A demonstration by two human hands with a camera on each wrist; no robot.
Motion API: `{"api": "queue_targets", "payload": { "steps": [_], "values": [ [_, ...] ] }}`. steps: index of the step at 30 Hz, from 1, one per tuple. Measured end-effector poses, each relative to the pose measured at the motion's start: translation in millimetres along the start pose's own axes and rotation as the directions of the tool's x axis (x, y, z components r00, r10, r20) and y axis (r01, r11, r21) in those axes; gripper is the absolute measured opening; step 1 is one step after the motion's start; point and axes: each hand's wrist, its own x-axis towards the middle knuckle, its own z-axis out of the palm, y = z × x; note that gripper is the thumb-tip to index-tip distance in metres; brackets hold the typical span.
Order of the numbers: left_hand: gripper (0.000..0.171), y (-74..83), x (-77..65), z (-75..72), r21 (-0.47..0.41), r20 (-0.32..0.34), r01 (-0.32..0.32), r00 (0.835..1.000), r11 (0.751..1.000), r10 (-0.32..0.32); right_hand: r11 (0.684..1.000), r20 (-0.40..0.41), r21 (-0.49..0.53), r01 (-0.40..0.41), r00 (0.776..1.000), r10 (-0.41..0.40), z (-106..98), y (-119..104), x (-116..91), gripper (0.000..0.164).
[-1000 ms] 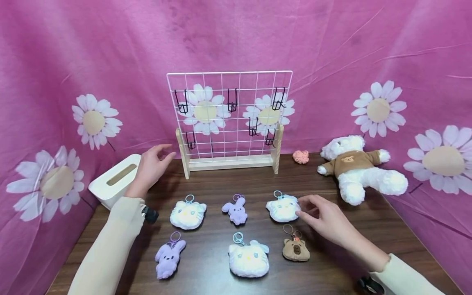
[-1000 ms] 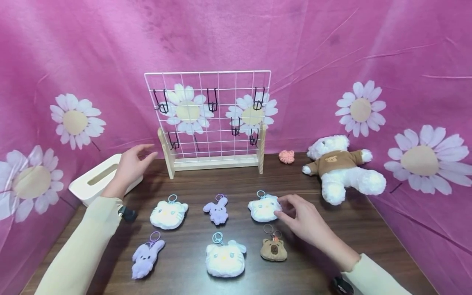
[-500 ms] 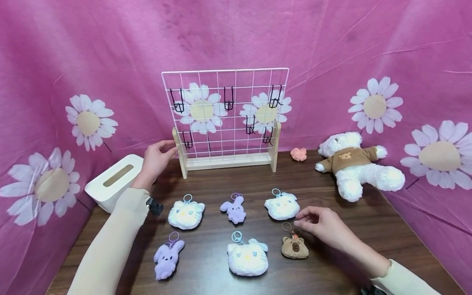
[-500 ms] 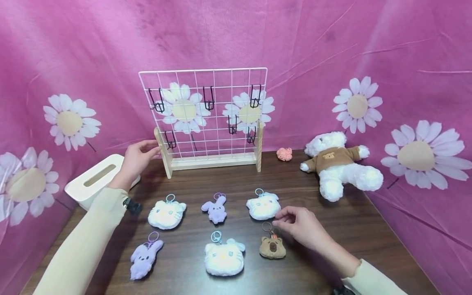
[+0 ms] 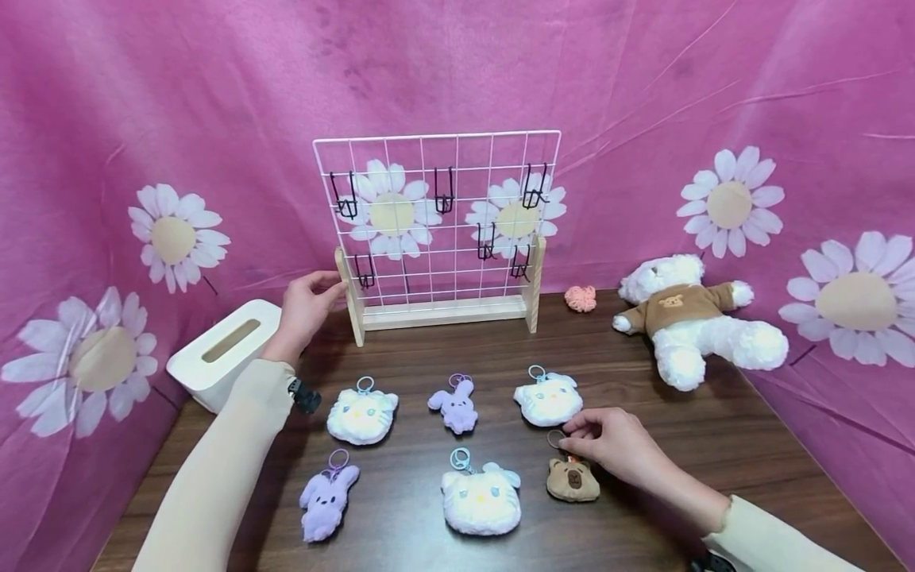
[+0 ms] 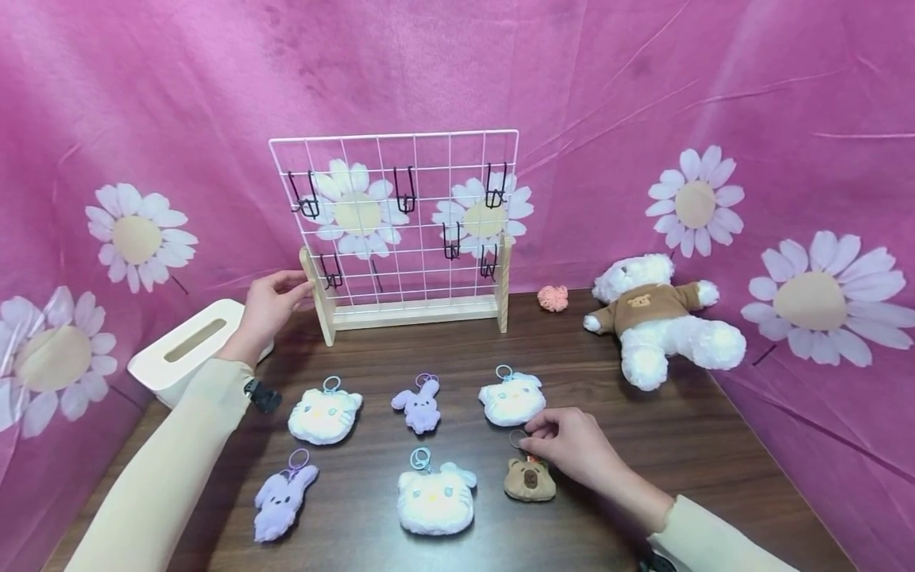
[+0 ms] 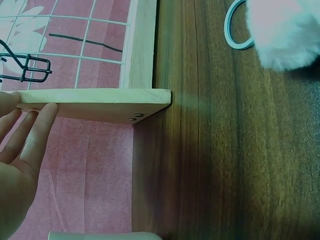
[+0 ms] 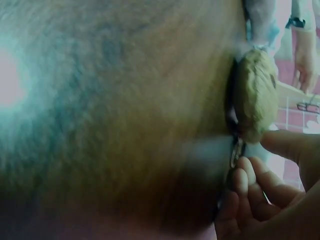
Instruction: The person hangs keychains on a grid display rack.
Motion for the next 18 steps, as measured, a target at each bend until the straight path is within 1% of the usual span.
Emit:
{"api": "queue_targets", "payload": {
  "steps": [3, 7, 14, 18],
  "values": [
    [0.043, 0.0, 0.6, -0.4, -0.027, 0.006, 0.005, 1.0, 1.0, -0.005, 0.999, -0.024, -0.022, -0.026, 0.999, 0.026, 5.3, -1.8, 1.6, 0.017],
    [0.044, -1.1, 1.6, 0.1, -0.034, 0.012, 0.005, 1.0, 0.999, -0.005, 0.997, -0.043, -0.032, -0.065, 0.997, 0.063, 9.5, -3.8, 2.7, 0.021],
    [0.041, -3.1, 1.9, 0.1, -0.021, 0.003, -0.001, 1.0, 1.0, 0.002, 0.997, -0.051, -0.039, -0.073, 0.996, 0.071, 11.5, -5.9, 2.4, 0.022],
    [0.04, -3.5, 1.7, -0.1, -0.033, 0.003, -0.003, 1.0, 0.999, 0.003, 0.996, -0.044, -0.042, -0.083, 0.996, 0.081, 12.3, -6.7, 2.6, 0.021]
  ]
}}
